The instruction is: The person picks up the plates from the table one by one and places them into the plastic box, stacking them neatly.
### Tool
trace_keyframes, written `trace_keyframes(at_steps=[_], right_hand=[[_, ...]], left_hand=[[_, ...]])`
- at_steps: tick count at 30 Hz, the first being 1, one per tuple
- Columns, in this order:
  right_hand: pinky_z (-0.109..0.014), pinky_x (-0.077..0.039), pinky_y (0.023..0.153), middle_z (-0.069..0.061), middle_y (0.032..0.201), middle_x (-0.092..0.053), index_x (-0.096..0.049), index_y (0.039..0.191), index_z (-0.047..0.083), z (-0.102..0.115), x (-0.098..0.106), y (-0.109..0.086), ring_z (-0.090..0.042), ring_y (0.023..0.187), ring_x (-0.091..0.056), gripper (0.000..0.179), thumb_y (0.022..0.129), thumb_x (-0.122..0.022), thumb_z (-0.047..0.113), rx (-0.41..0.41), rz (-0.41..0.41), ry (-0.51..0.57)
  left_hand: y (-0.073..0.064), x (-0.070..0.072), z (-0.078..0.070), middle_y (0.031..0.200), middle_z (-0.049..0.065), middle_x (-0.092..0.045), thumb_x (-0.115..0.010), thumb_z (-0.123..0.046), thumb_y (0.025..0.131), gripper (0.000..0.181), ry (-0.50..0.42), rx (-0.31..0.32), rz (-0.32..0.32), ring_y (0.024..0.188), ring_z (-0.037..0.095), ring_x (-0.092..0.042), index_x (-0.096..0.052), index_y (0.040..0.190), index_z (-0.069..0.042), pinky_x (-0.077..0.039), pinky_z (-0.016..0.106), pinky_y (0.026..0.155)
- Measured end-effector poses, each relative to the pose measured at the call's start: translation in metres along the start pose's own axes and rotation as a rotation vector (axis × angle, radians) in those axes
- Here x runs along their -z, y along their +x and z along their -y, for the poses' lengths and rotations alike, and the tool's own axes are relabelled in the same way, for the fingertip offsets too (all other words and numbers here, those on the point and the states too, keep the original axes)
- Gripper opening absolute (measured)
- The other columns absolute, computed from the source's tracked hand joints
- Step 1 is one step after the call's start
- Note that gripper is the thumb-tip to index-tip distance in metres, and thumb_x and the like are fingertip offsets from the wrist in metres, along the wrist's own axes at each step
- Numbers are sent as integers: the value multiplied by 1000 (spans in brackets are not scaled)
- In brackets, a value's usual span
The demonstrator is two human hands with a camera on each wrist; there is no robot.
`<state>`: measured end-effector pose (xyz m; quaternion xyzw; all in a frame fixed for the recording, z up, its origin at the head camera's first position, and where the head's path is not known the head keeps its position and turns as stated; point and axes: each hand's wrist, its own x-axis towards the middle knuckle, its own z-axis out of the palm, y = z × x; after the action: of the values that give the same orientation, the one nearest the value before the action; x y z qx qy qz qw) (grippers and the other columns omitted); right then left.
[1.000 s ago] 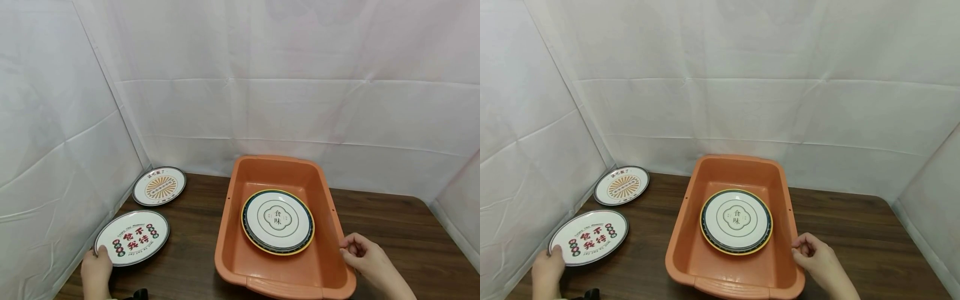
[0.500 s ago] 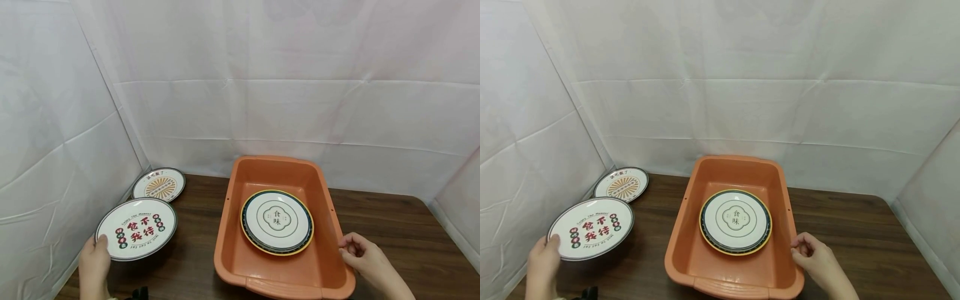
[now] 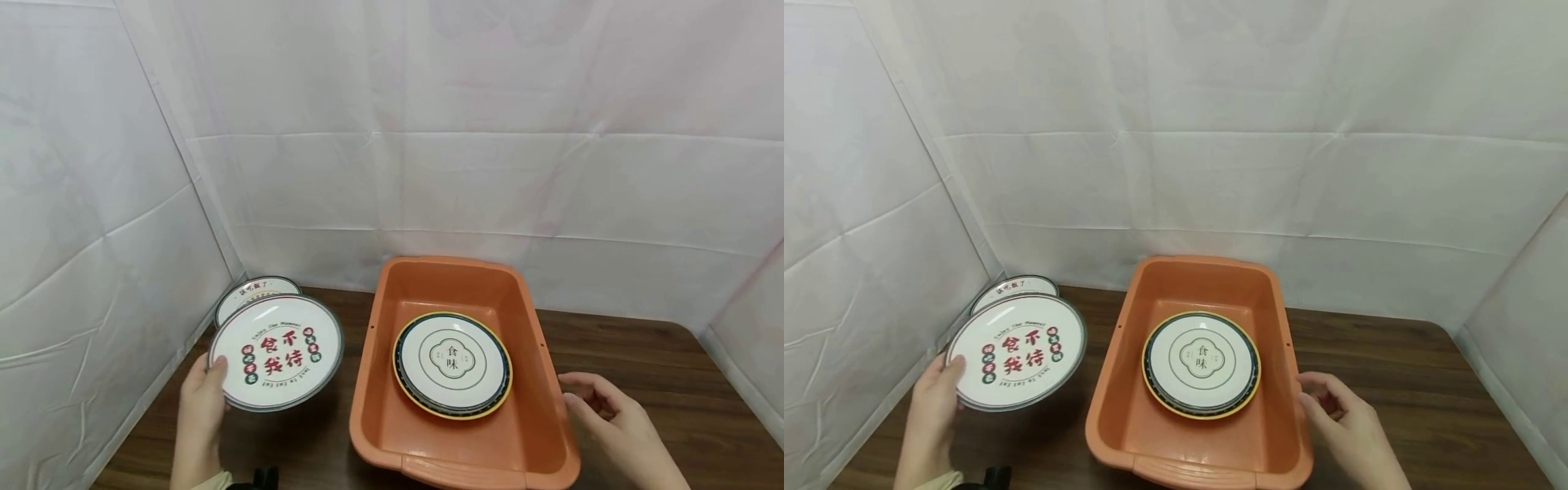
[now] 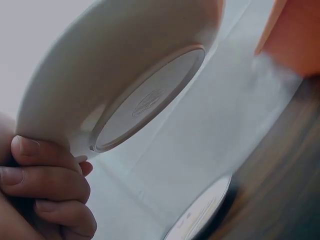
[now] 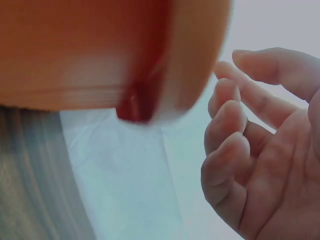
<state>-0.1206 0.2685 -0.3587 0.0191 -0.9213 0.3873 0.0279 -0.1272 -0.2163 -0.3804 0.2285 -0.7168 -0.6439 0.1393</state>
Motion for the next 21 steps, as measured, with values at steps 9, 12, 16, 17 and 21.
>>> trace_keyframes(at_steps=[9, 12, 16, 17, 21], right_hand=[[-25, -42, 56, -6, 90, -59, -57, 121, 10, 22, -4, -5, -15, 69, -52, 38, 96, -48, 38, -31, -69, 17], [-26, -44, 56, -6, 88, -59, -58, 120, 10, 29, -7, -5, -15, 71, -53, 41, 95, -47, 41, -59, -85, 47], [-27, -46, 57, -6, 86, -58, -58, 120, 10, 37, -13, -5, -15, 69, -54, 42, 95, -47, 42, -96, -73, 93], [-27, -46, 56, -6, 86, -58, -58, 120, 10, 38, -15, -5, -16, 68, -53, 42, 95, -47, 42, -100, -68, 100], [-27, -45, 54, -6, 82, -55, -59, 118, 9, 48, -24, -5, -17, 61, -51, 40, 95, -47, 40, -105, -41, 131]], left_hand=[[-18, -41, -14, 65, -2, -55, -31, -14, 101, 36, -43, -95, 233, 44, 6, -37, -39, 130, 6, -32, 20, 41], [-25, -54, -17, 64, 0, -55, -31, -12, 100, 35, -72, -109, 292, 42, 6, -37, -40, 130, 5, -31, 20, 40], [-36, -73, -18, 64, 5, -56, -33, -11, 100, 34, -135, -142, 371, 41, 8, -42, -41, 129, 5, -36, 21, 38], [-38, -77, -18, 64, 7, -56, -33, -11, 100, 34, -143, -152, 392, 41, 8, -44, -41, 129, 5, -37, 21, 37], [-49, -92, -19, 65, 10, -56, -35, -12, 100, 35, -153, -182, 478, 42, 11, -48, -40, 131, 4, -40, 24, 37]])
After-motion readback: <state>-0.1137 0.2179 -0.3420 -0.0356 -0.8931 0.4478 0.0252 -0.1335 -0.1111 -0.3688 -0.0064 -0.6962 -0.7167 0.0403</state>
